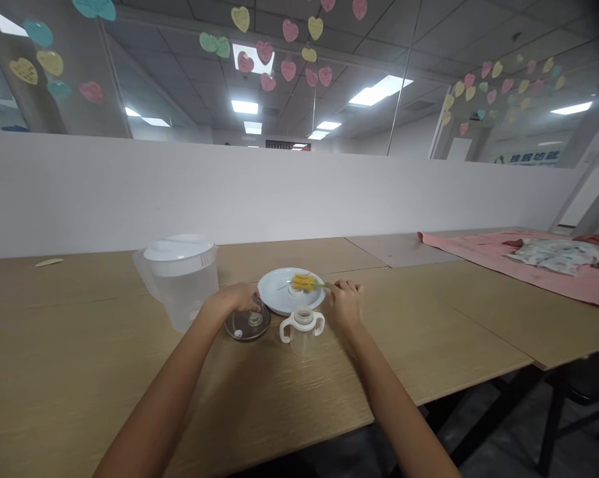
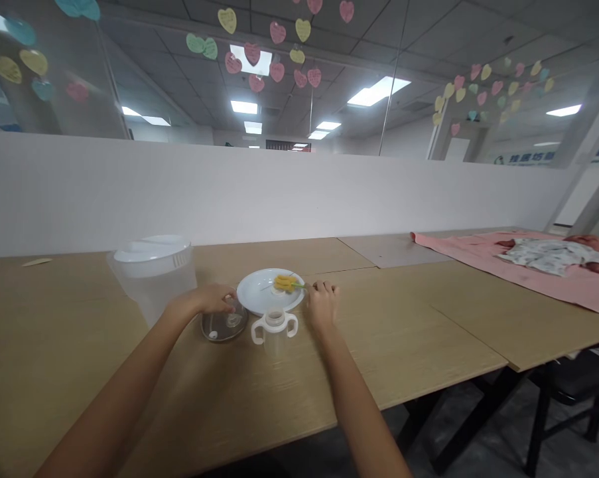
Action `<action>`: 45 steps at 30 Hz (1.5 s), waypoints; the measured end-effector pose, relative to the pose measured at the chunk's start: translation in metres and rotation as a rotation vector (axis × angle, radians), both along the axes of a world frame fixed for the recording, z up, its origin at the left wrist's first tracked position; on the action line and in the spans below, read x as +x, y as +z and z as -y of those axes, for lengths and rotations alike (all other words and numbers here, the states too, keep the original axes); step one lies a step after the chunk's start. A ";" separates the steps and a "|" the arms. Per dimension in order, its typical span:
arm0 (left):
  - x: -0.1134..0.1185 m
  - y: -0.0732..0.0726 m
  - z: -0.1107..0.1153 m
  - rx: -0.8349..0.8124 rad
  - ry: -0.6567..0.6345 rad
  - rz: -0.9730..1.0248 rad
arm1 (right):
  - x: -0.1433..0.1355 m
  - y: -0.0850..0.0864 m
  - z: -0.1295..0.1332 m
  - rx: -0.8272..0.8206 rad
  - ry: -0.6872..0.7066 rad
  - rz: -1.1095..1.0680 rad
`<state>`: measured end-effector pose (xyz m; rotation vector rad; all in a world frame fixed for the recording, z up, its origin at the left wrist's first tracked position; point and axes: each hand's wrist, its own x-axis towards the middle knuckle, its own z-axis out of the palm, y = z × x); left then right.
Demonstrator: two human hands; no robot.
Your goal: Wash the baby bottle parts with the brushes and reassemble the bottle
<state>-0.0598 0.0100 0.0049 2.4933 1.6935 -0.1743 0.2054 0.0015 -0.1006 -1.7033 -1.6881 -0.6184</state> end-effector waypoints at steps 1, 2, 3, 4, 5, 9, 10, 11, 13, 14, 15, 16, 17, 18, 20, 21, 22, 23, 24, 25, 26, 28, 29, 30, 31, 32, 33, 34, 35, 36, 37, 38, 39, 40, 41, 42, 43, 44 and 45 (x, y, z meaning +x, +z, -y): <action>0.001 0.001 0.001 0.003 0.002 -0.002 | -0.002 0.001 0.001 -0.005 0.019 -0.003; 0.001 0.001 0.002 0.009 0.004 -0.001 | -0.004 0.002 0.002 -0.005 0.038 -0.008; 0.002 0.002 0.003 0.017 0.004 0.003 | -0.006 0.003 0.003 0.001 0.058 -0.016; 0.004 0.003 0.005 0.027 0.003 0.010 | -0.008 0.004 0.004 0.009 0.078 -0.024; 0.005 0.005 0.006 0.037 0.001 0.018 | -0.010 0.005 0.006 0.021 0.099 -0.035; 0.016 0.005 0.012 0.113 -0.041 0.080 | -0.014 0.007 0.009 0.071 0.160 -0.108; 0.019 0.003 0.013 0.135 -0.057 0.100 | -0.014 0.007 0.009 0.078 0.167 -0.131; 0.022 0.001 0.014 0.153 -0.073 0.114 | -0.014 0.007 0.009 0.081 0.170 -0.155; 0.028 -0.003 0.014 0.165 -0.101 0.114 | -0.014 0.007 0.008 0.074 0.167 -0.204; 0.031 -0.006 0.014 0.166 -0.115 0.104 | -0.013 0.006 0.007 0.064 0.164 -0.231; 0.033 -0.008 0.014 0.170 -0.129 0.091 | -0.013 0.006 0.007 0.052 0.162 -0.258; 0.035 -0.010 0.014 0.176 -0.140 0.080 | -0.013 0.006 0.006 0.040 0.163 -0.286; 0.036 -0.011 0.013 0.187 -0.148 0.075 | -0.013 0.005 0.006 0.028 0.165 -0.313; 0.036 -0.012 0.013 0.200 -0.157 0.073 | -0.013 0.005 0.005 0.016 0.170 -0.338; 0.036 -0.013 0.013 0.231 -0.180 0.072 | -0.013 0.005 0.004 -0.010 0.178 -0.369; 0.036 -0.013 0.014 0.246 -0.193 0.070 | -0.013 0.004 0.004 -0.022 0.180 -0.376; 0.035 -0.012 0.014 0.260 -0.203 0.070 | -0.013 0.004 0.004 -0.035 0.182 -0.377; 0.035 -0.012 0.014 0.271 -0.209 0.071 | -0.013 0.004 0.003 -0.045 0.183 -0.376; 0.035 -0.012 0.014 0.276 -0.209 0.074 | -0.013 0.004 0.003 -0.054 0.183 -0.377; 0.034 -0.012 0.014 0.276 -0.206 0.078 | -0.013 0.004 0.003 -0.061 0.183 -0.382; 0.034 -0.012 0.014 0.271 -0.202 0.083 | -0.013 0.004 0.003 -0.068 0.183 -0.389; 0.035 -0.013 0.014 0.254 -0.197 0.089 | -0.013 0.004 0.003 -0.081 0.180 -0.410; 0.035 -0.013 0.014 0.247 -0.195 0.091 | -0.013 0.004 0.003 -0.087 0.177 -0.422; 0.035 -0.013 0.014 0.240 -0.191 0.093 | -0.013 0.004 0.003 -0.092 0.175 -0.436; 0.036 -0.013 0.015 0.235 -0.187 0.096 | -0.013 0.004 0.003 -0.096 0.175 -0.450; 0.036 -0.013 0.015 0.232 -0.181 0.098 | -0.013 0.004 0.003 -0.100 0.174 -0.465; 0.036 -0.012 0.016 0.228 -0.175 0.100 | -0.013 0.004 0.004 -0.105 0.176 -0.478; 0.037 -0.012 0.017 0.225 -0.169 0.102 | -0.013 0.004 0.004 -0.110 0.179 -0.491; 0.037 -0.012 0.018 0.221 -0.164 0.103 | -0.013 0.005 0.004 -0.116 0.180 -0.504; 0.037 -0.012 0.018 0.217 -0.162 0.103 | -0.013 0.005 0.004 -0.122 0.182 -0.516; 0.037 -0.012 0.019 0.213 -0.160 0.103 | -0.013 0.005 0.004 -0.129 0.183 -0.528; 0.038 -0.011 0.019 0.212 -0.160 0.102 | -0.013 0.005 0.004 -0.136 0.185 -0.539; 0.038 -0.011 0.020 0.215 -0.159 0.100 | -0.013 0.006 0.004 -0.145 0.185 -0.551; 0.038 -0.010 0.020 0.222 -0.157 0.098 | -0.013 0.006 0.004 -0.152 0.183 -0.563; 0.037 -0.009 0.020 0.233 -0.154 0.095 | -0.013 0.006 0.005 -0.158 0.181 -0.573; 0.037 -0.008 0.019 0.244 -0.149 0.092 | -0.012 0.007 0.005 -0.163 0.178 -0.583; 0.037 -0.007 0.019 0.256 -0.141 0.089 | -0.012 0.007 0.005 -0.167 0.175 -0.591; 0.036 -0.006 0.018 0.264 -0.131 0.087 | -0.012 0.007 0.005 -0.172 0.174 -0.600; 0.035 -0.006 0.016 0.271 -0.117 0.086 | -0.012 0.007 0.005 -0.178 0.175 -0.608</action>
